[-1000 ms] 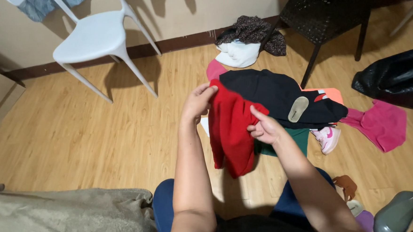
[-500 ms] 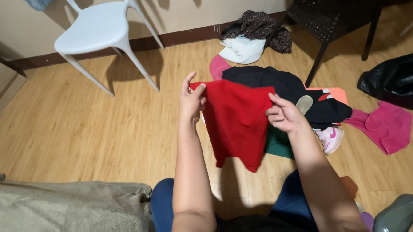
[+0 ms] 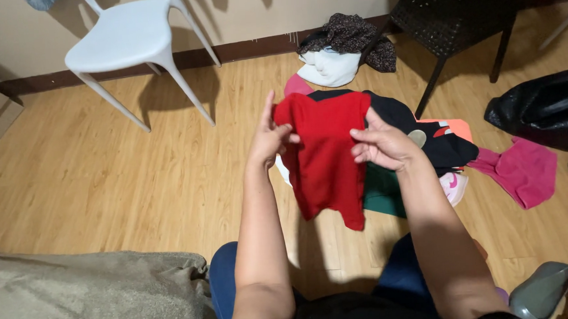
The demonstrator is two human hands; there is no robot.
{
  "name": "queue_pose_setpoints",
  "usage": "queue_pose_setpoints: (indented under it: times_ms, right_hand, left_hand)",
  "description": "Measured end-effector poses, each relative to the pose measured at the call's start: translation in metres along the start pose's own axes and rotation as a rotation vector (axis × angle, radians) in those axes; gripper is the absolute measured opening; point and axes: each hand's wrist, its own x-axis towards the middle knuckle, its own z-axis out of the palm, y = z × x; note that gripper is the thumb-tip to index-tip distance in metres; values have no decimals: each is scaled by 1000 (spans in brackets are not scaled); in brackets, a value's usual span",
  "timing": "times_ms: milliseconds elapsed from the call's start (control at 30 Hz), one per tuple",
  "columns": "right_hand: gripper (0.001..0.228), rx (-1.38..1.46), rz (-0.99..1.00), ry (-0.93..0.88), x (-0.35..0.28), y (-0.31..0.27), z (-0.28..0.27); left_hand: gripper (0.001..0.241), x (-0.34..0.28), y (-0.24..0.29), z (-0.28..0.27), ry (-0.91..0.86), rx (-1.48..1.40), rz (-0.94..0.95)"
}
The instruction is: The person sits on the floor and folds a red shirt and a green shirt by hand. They place the folded red shirt on a small round table and then fold the green shirt, placing it on top of the red one.
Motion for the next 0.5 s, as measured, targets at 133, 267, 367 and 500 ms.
queue_pose_setpoints:
  times_ms: [133, 267, 367, 500]
  right_hand:
    - [78, 46, -59, 32, -12, -21, 22]
    - [47, 198, -65, 146, -21, -34, 28]
    - [22, 361, -67, 250, -20, -36, 28]
    - [27, 234, -77, 221, -15, -19, 25]
  left_hand:
    - [88, 30, -66, -22, 37, 102, -122]
    - [92, 17, -52, -18, 63, -287, -97]
    - [99, 30, -90, -18, 23, -202, -157]
    - [97, 26, -81, -8, 55, -254, -112]
